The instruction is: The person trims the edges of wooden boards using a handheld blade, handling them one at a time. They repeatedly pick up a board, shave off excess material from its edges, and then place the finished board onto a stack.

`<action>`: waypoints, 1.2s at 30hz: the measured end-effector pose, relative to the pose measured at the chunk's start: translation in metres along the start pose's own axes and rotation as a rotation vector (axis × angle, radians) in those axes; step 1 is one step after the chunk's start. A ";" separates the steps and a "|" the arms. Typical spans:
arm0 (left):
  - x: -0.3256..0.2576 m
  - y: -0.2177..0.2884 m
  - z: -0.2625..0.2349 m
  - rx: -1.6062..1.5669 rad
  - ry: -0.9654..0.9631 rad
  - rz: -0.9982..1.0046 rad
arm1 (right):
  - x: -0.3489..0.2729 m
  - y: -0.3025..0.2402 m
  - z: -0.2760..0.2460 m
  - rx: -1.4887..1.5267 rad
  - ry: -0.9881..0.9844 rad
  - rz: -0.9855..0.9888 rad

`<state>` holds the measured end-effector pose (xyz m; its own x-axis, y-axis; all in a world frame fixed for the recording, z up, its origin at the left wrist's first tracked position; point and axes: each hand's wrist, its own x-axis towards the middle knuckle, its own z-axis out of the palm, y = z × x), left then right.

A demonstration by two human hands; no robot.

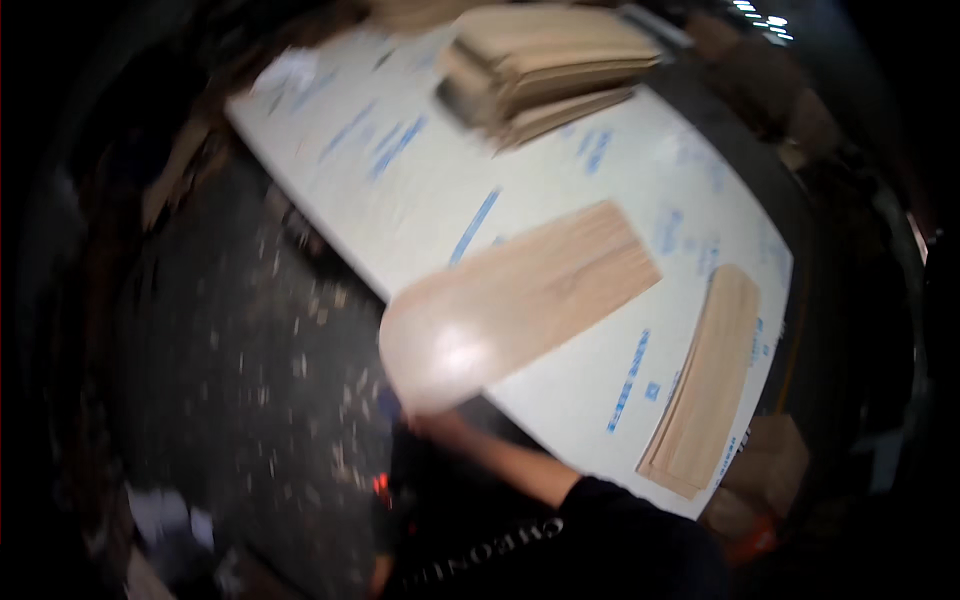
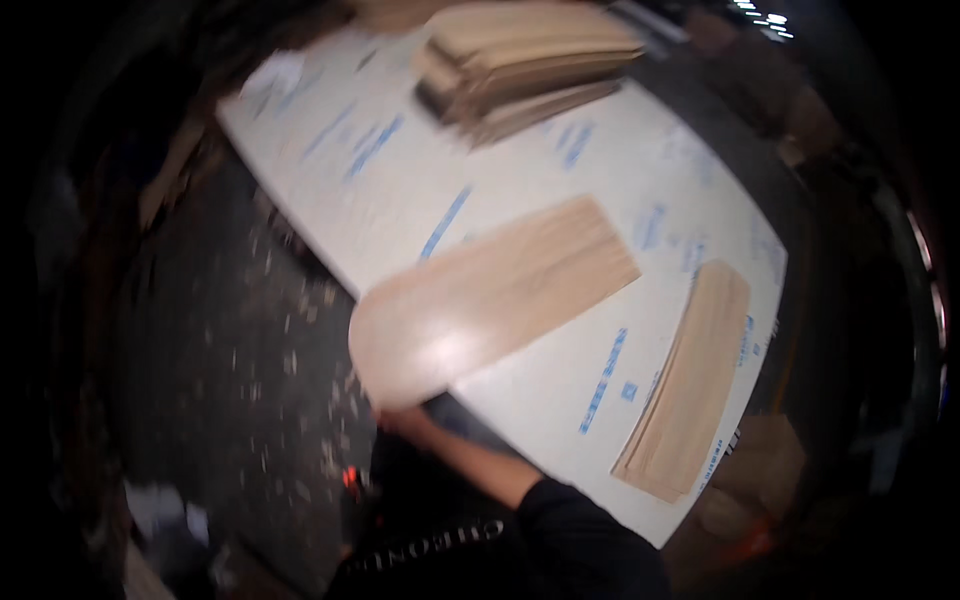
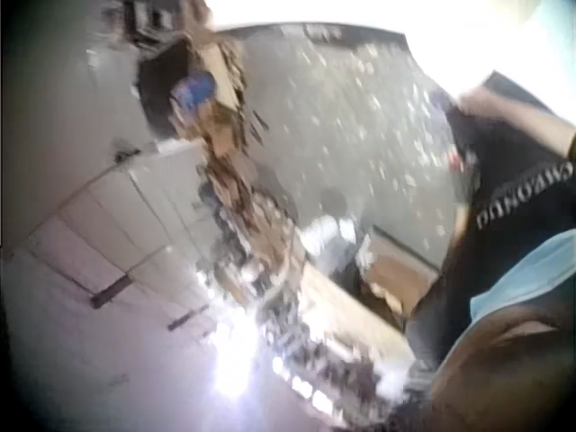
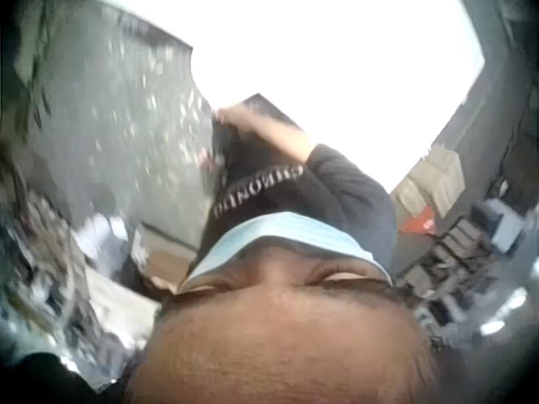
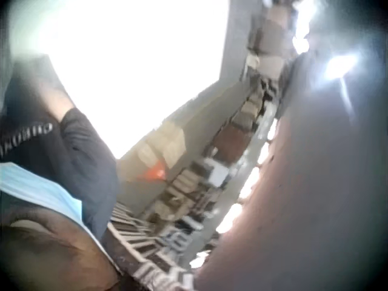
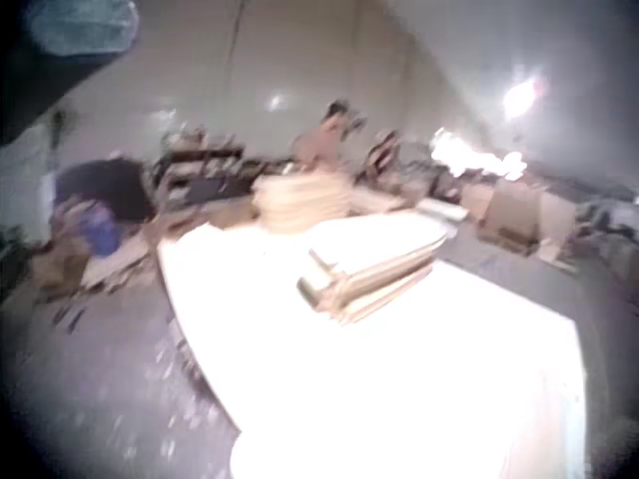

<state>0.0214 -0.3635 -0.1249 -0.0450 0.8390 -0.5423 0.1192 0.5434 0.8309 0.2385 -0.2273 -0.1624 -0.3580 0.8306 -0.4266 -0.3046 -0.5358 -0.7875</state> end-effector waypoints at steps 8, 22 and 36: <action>0.076 0.092 0.020 0.711 0.244 0.655 | 0.099 -0.047 0.042 0.680 0.116 0.073; 0.118 0.057 0.029 1.291 0.624 0.823 | 0.106 -0.048 0.049 0.710 0.130 -0.082; 0.096 0.128 0.018 1.061 0.266 0.519 | 0.104 -0.053 0.047 0.648 0.222 -0.103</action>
<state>0.0499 -0.2140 -0.0729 0.0613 0.9977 -0.0287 0.9323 -0.0470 0.3587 0.1755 -0.1198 -0.1443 -0.1312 0.8565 -0.4992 -0.8182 -0.3779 -0.4334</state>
